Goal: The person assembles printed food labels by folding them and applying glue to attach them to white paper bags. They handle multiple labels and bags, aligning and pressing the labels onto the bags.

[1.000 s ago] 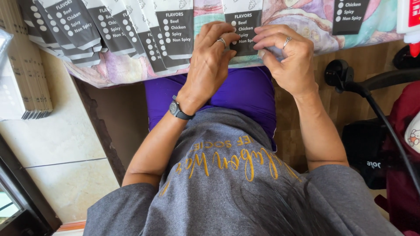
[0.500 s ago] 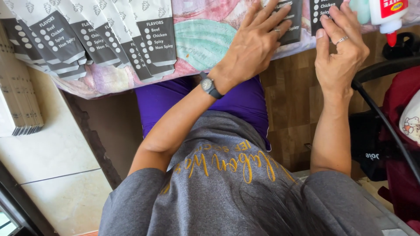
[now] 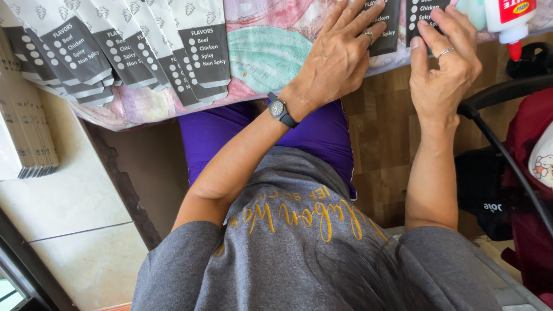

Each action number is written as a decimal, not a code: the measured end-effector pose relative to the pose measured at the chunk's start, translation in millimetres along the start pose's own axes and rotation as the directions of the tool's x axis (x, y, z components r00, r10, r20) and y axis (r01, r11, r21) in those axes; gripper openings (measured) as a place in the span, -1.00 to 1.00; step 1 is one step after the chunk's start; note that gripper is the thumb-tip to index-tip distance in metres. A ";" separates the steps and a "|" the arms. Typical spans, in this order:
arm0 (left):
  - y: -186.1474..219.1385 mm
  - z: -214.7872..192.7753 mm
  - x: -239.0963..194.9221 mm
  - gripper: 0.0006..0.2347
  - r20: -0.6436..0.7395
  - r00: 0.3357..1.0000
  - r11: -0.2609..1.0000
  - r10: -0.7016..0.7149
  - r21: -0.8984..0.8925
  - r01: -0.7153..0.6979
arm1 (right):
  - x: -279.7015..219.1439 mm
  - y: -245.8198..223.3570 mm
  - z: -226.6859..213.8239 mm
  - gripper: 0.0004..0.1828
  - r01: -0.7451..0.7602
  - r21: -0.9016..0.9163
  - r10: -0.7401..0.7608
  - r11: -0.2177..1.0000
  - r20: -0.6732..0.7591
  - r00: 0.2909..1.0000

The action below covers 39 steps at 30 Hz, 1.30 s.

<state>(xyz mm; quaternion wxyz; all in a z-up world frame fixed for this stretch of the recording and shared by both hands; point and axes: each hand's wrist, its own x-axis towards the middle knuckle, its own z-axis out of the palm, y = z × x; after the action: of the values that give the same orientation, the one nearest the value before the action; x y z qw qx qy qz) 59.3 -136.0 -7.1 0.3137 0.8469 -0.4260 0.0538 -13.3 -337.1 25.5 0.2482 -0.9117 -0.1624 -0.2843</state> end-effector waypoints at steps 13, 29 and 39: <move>-20.5 -52.6 -72.5 -0.38 -0.035 0.972 0.965 -0.234 0.111 0.236 | 14.8 -36.2 5.1 -0.77 0.013 0.016 -0.011 1.000 -0.083 0.997; -30.6 -86.9 -125.8 -0.57 -0.091 0.841 0.756 -0.533 0.396 0.521 | 42.2 -119.7 91.8 -0.64 0.191 0.402 -0.304 0.895 0.237 0.923; -34.4 -98.2 -139.5 -0.54 -0.179 0.938 0.926 -0.296 0.186 0.328 | 47.9 -106.4 68.4 -0.71 0.178 0.419 -0.306 0.891 0.263 0.915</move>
<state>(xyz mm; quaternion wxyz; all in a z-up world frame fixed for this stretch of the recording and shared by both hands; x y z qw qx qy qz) 14.5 31.9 4.5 0.2566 0.9262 -0.2530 0.1109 7.8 -204.7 43.6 0.3550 -0.8508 -0.3673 -0.1233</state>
